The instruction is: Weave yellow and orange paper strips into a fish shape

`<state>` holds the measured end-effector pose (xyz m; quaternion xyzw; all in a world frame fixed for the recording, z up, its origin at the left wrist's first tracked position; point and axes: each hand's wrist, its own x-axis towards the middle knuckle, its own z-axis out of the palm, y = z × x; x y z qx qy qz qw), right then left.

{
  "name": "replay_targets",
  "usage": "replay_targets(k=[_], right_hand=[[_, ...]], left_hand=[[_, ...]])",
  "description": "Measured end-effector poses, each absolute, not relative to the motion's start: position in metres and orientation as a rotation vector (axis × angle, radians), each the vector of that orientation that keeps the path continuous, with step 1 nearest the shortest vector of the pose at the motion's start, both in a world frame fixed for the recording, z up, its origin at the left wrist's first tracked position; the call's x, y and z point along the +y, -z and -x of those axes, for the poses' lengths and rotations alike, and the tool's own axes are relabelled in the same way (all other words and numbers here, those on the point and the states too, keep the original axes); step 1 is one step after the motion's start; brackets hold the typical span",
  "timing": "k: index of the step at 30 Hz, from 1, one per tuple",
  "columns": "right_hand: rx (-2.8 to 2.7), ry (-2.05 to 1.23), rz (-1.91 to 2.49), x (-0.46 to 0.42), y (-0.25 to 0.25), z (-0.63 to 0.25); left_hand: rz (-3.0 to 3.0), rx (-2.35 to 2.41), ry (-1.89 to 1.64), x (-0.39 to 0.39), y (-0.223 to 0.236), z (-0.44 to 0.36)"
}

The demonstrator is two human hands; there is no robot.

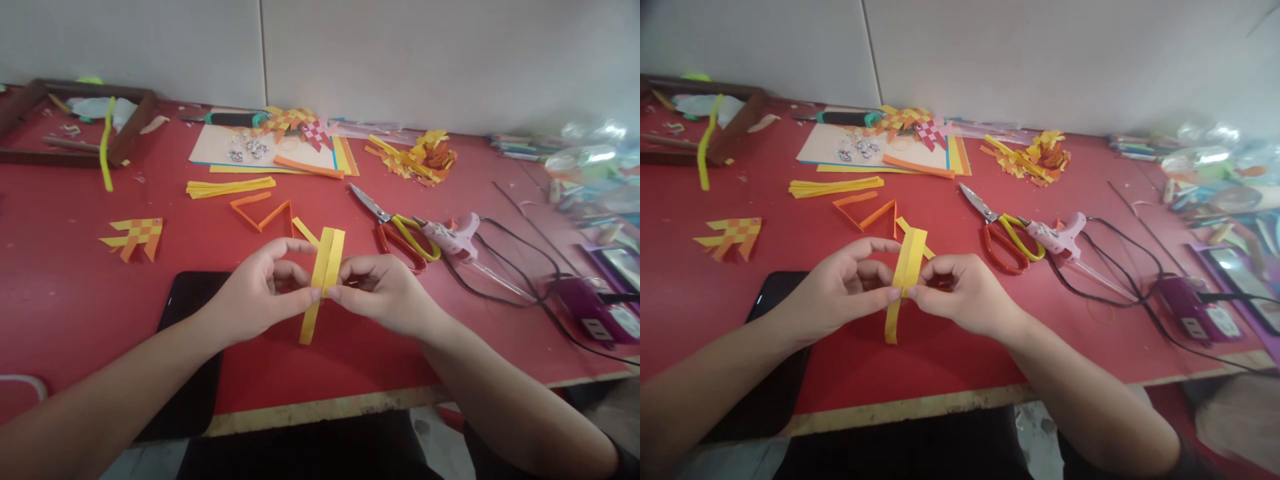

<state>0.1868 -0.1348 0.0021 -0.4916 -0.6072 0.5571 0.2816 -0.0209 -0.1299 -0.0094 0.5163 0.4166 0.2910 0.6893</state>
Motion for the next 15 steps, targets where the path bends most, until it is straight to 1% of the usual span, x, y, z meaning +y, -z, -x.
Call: replay_targets(k=[7, 9, 11, 15], right_hand=[[-1.644, -1.529, 1.301, -0.1355, -0.0015, -0.1875], [-1.667, -1.492, 1.258, -0.1365, -0.001, -0.1863], [-1.704, -1.365, 1.215, -0.1381, -0.0002, -0.1846], [-1.738, -0.984, 1.194, -0.142, 0.0026, -0.1826]], left_hand=[[-1.168, 0.887, -0.651, -0.1286, 0.0104, 0.0215], [-1.167, 0.894, -0.666, -0.1289, 0.0114, 0.022], [-1.165, 0.924, -0.676, -0.1292, 0.012, 0.0219], [-1.152, 0.981, -0.721, -0.1289, 0.0115, 0.0203]])
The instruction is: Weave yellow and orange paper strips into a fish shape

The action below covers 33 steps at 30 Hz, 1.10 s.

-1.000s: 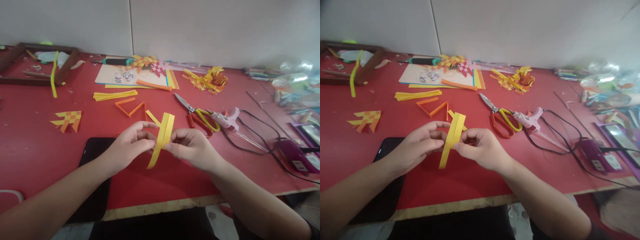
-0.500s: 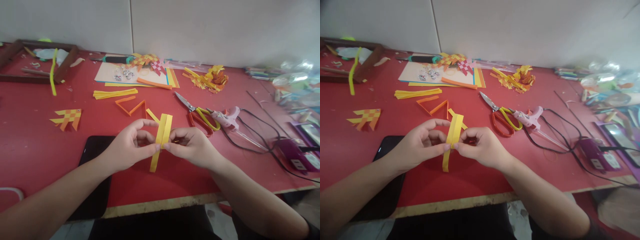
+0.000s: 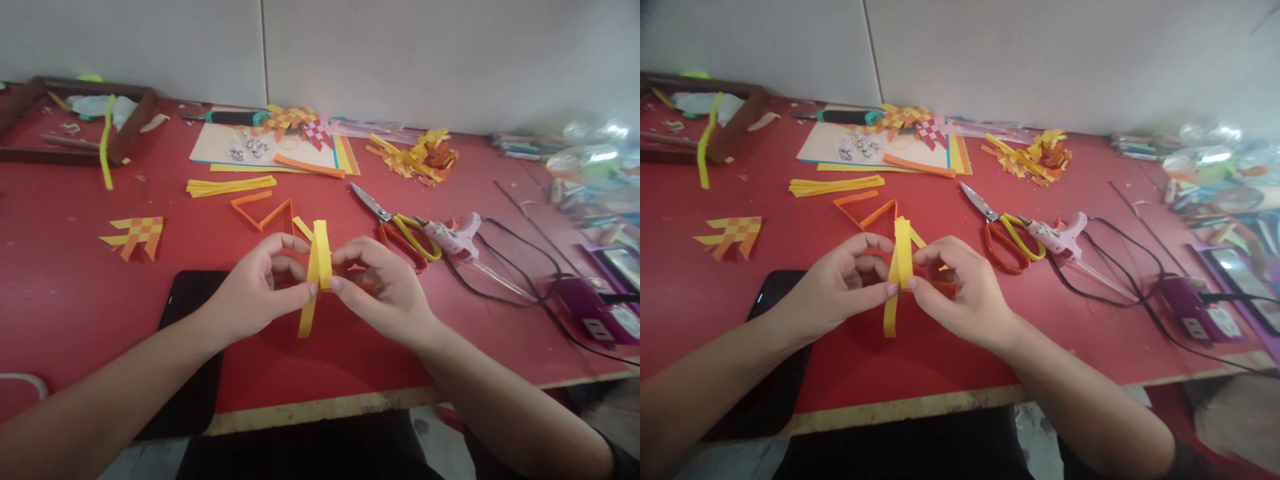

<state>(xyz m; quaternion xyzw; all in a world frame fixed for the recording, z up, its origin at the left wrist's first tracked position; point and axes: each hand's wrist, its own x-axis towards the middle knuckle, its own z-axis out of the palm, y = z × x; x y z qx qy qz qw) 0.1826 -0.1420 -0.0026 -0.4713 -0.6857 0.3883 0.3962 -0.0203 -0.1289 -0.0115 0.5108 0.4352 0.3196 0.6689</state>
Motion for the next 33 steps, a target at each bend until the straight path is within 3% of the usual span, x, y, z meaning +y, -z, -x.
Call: replay_targets(k=[4, 24, 33], right_hand=[[-1.75, -0.86, 1.156, -0.1434, 0.0075, -0.1829], [-1.554, -1.166, 1.028, -0.1413, 0.0105, -0.1806], [-1.589, -1.059, 1.09, -0.1411, 0.0104, -0.1795]], left_hand=[[-1.138, 0.981, -0.757, -0.1289, 0.0104, 0.019], [-1.153, 1.051, -0.707, -0.1305, 0.0051, 0.0187], [-1.135, 1.072, -0.707, -0.1301, 0.0045, 0.018]])
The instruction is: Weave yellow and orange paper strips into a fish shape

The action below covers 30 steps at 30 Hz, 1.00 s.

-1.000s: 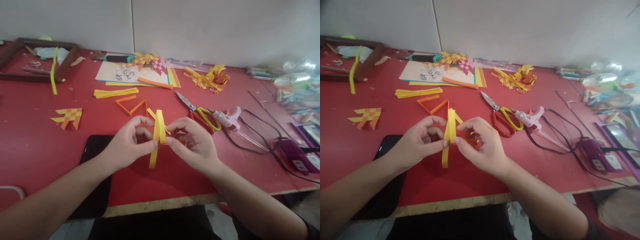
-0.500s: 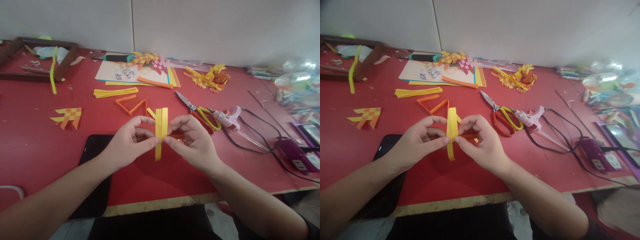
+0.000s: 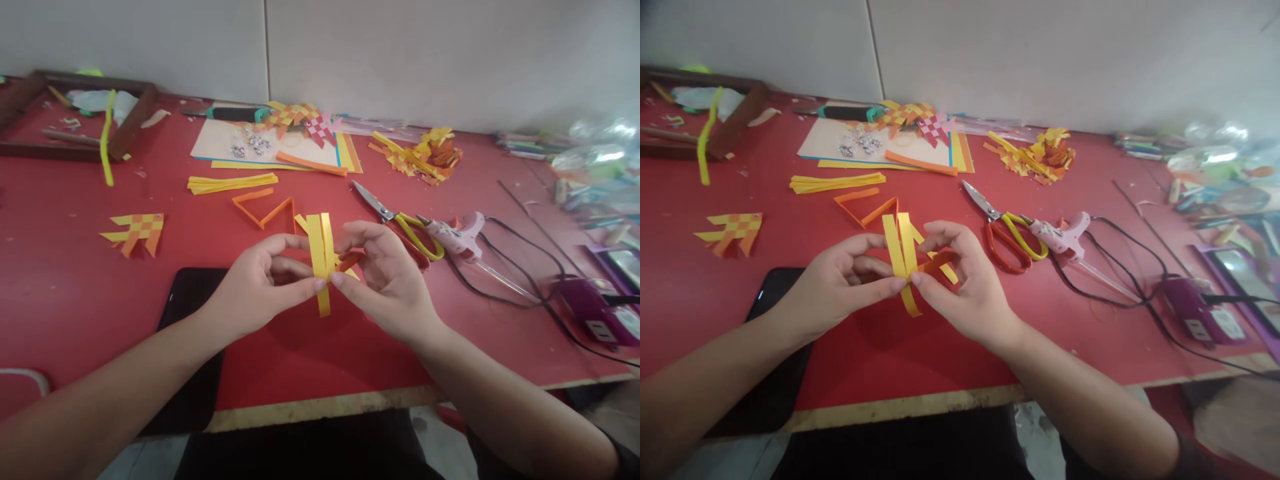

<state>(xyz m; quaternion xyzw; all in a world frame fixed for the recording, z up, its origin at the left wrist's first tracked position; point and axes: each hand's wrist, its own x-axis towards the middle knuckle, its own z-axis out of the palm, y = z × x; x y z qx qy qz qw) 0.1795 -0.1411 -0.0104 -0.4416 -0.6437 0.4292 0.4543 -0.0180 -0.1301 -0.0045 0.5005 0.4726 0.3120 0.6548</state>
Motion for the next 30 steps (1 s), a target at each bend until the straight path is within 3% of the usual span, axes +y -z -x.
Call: replay_targets(k=[30], right_hand=[[-1.618, -1.161, 1.074, -0.1441, 0.0091, -0.18]], left_hand=[[-1.144, 1.025, -0.717, -0.1302, 0.0083, 0.018]])
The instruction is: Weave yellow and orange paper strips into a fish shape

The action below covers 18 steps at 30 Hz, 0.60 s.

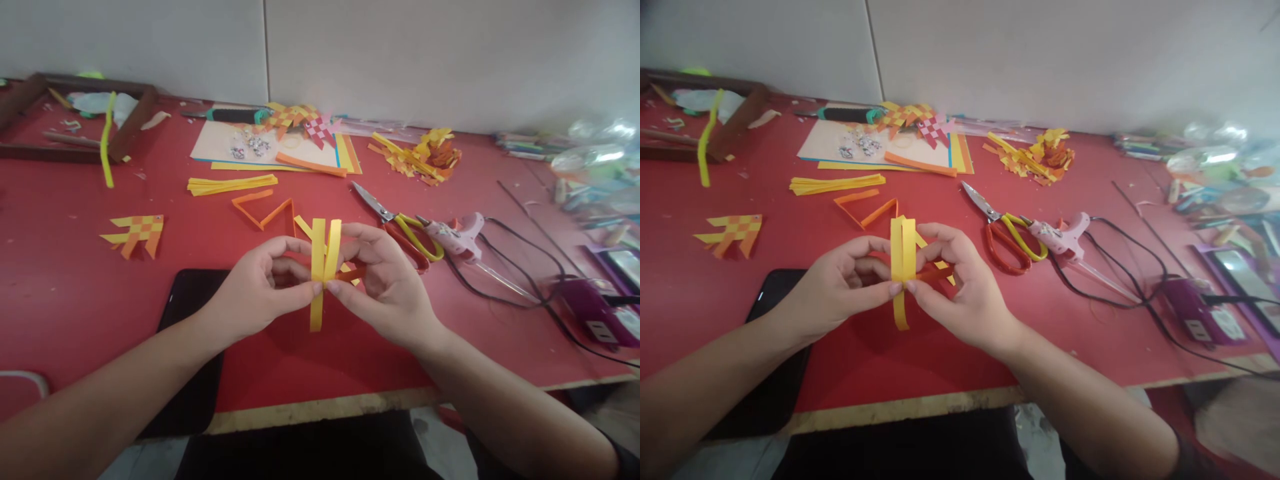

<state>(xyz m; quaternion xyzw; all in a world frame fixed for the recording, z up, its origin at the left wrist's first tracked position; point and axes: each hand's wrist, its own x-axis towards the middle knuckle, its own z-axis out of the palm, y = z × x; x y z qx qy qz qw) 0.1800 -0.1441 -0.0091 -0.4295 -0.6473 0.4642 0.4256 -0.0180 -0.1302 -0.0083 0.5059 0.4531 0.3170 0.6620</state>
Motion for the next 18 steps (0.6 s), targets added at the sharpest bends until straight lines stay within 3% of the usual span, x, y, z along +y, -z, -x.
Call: replay_targets(k=[18], right_hand=[[-1.584, -1.012, 1.104, -0.1448, 0.0121, -0.1794]], left_hand=[[-1.102, 1.005, -0.721, -0.1285, 0.0083, 0.0165]])
